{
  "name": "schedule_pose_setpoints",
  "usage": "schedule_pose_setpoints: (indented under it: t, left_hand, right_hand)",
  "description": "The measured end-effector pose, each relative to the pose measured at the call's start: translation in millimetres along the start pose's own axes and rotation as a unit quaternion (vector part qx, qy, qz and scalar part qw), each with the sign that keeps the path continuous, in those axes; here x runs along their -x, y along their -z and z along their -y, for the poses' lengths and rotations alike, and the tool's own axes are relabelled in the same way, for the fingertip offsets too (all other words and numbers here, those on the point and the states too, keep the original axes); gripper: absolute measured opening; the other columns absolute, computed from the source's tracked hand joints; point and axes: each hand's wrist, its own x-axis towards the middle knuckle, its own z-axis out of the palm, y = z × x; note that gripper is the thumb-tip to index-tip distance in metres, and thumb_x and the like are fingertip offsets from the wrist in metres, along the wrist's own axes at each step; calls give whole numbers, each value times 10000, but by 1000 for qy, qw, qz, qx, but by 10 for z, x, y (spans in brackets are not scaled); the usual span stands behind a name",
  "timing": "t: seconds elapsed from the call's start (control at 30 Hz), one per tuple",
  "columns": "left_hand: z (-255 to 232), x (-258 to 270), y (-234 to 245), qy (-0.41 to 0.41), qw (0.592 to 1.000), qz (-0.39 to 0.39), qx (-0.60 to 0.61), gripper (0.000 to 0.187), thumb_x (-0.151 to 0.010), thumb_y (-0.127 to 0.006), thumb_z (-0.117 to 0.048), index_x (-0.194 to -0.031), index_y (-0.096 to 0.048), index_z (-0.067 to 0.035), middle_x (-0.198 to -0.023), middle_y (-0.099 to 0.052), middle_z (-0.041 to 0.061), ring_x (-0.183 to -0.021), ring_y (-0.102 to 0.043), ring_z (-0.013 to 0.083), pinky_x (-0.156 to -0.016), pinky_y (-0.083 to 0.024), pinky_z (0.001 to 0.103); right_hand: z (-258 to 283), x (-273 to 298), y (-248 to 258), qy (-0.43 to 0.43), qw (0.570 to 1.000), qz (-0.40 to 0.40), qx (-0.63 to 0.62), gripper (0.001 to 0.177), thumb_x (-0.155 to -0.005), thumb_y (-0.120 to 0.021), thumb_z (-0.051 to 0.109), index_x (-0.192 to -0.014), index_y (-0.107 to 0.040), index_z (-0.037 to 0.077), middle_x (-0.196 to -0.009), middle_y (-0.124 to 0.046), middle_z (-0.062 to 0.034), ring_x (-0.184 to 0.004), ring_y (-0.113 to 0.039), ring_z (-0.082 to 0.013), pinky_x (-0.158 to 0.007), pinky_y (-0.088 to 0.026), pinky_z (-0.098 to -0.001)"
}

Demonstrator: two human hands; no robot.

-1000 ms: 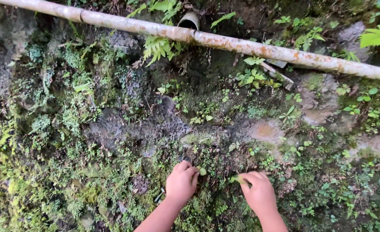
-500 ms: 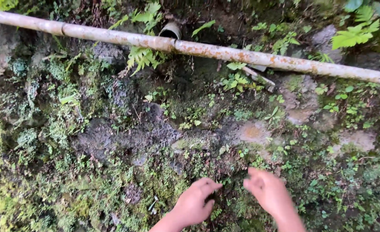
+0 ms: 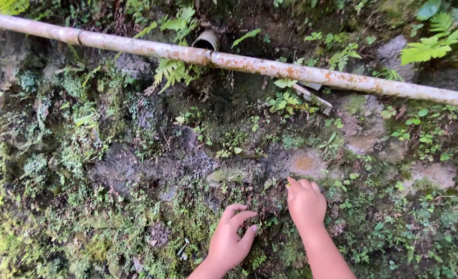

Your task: Plucking small plants and moss from a stone wall

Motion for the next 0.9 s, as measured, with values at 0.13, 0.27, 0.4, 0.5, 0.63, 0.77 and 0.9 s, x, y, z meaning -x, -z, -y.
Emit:
schedule_pose_setpoints:
  t: [0.13,0.27,0.4,0.5,0.63,0.77,0.9]
  left_hand:
    - [79,-42,5,13,1000,-13,20,321,-923,-648,-322,-1219,-730,-227,-1347,-547,-20,-716,-631,102,-527,-470,272]
    - [20,-51,42,81,995,-26,60,330,-918,-666,-293,-1233,-737,-221,-1349,-532,-21,-777,-622,61,-514,-495,174]
    - [105,-51,-12,100,991,-45,82,297,-903,-680,-286,-1182,-777,-250,-1298,-543,-56,-788,-593,63,-489,-483,179]
    - [45,-2,24,122,988,-46,87,296,-897,-699,-282,-1179,-787,-264,-1306,-553,-66,-839,-611,71,-548,-503,189]
    - [-180,66,193,150,986,-34,59,292,-911,-687,-321,-1190,-772,-301,-1328,-548,-98,-897,-611,77,-586,-502,227]
    - [-247,127,314,122,989,-44,67,298,-900,-686,-281,-1182,-780,-309,-1296,-552,-89,-883,-586,67,-556,-481,193]
    - [-498,45,450,105,993,-36,47,387,-895,-673,-253,-1281,-703,-265,-1399,-550,-48,-921,-604,64,-586,-512,155]
  right_hand:
    - [175,21,210,-20,999,37,-3,352,-1055,-458,220,-836,-732,196,-735,-630,25,-734,-563,-172,-446,-536,-280]
    - [213,114,152,-4,993,19,-115,242,-995,-538,90,-945,-771,132,-845,-735,-28,-854,-664,-205,-722,-623,-366]
    - [265,304,144,0,970,11,-243,200,-941,-612,168,-1005,-796,121,-1026,-795,-52,-1002,-708,-241,-953,-578,-429]
    - [275,467,461,-54,958,25,-281,213,-921,-640,217,-1035,-801,138,-996,-793,-18,-932,-719,-175,-873,-593,-359]
    - [220,588,1186,-116,942,114,-295,249,-929,-626,280,-1076,-803,188,-1072,-789,24,-1035,-719,-131,-988,-584,-323]
    - [250,592,1708,-98,916,349,-172,395,-911,-711,331,-1300,-645,329,-1366,-621,97,-1244,-604,-73,-1240,-395,-318]
    - [483,243,1965,-140,938,233,-215,409,-962,-615,257,-1367,-621,195,-1465,-606,18,-1293,-622,-158,-1173,-481,-378]
